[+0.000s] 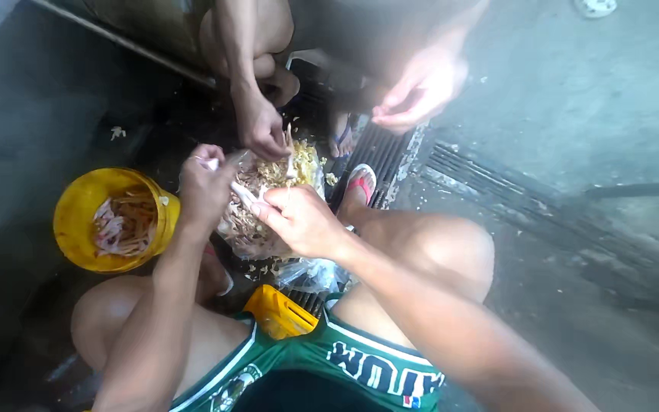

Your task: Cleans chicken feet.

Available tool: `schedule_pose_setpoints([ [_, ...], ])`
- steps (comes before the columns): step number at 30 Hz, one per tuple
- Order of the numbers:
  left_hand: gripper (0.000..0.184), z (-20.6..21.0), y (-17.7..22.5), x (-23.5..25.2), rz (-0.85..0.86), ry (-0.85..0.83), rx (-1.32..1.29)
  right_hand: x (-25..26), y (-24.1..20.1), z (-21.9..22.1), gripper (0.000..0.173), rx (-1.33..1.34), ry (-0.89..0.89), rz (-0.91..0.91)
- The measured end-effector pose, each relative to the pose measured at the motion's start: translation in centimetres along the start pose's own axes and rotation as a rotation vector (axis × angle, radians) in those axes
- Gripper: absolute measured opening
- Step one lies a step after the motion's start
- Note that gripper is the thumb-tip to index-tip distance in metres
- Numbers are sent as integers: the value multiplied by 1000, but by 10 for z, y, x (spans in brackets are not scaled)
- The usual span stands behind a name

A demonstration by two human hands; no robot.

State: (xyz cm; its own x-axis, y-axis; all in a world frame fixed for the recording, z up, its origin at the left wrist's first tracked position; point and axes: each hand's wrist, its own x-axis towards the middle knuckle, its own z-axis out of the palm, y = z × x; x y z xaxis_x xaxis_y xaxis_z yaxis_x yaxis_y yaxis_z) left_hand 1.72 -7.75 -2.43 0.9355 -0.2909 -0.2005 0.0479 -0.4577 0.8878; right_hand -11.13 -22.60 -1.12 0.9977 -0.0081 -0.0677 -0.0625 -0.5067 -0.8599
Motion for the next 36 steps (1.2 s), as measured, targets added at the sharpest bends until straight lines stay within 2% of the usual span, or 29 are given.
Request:
schedule_pose_setpoints([
  [2, 23, -22, -12, 25, -56, 147, -109, -11, -3, 0, 40, 54, -44, 4],
  [5, 18, -61, -11, 32, -108, 247, -274, -19, 4, -9, 35, 74, -65, 69],
  [8, 14, -63, -3, 15, -95, 191, -289, -9, 9, -19, 26, 78, -43, 179],
  [10, 11, -50, 0, 4, -94, 109, -293, -5, 9, -19, 33, 119, -52, 210],
  [12, 8, -36, 4, -2, -82, 21, -319, -3, 9, -11, 38, 176, -36, 175],
  [17, 8, -8, 7, -9, -137, -91, -345, -1, 4, 3, 21, 232, -26, 99],
  [22, 14, 1, -5, 5, -103, 70, -297, -2, -3, 2, 29, 272, -36, 5],
  [24, 18, -15, -16, 26, -175, 191, -349, -15, -11, 1, 29, 299, -53, -45],
  [27, 6, -50, -14, 42, -249, 317, -552, -25, -6, -4, 27, 302, -74, -20],
  [29, 6, -54, -1, 31, -299, 234, -645, -17, -1, -7, 25, 250, -60, 68],
  [32, 11, -26, 9, 8, -418, 40, -710, -5, -2, -9, 32, 190, -29, 127],
  [36, 12, 8, 19, -19, -504, -139, -679, 1, -2, -1, 32, 150, 38, 35],
])
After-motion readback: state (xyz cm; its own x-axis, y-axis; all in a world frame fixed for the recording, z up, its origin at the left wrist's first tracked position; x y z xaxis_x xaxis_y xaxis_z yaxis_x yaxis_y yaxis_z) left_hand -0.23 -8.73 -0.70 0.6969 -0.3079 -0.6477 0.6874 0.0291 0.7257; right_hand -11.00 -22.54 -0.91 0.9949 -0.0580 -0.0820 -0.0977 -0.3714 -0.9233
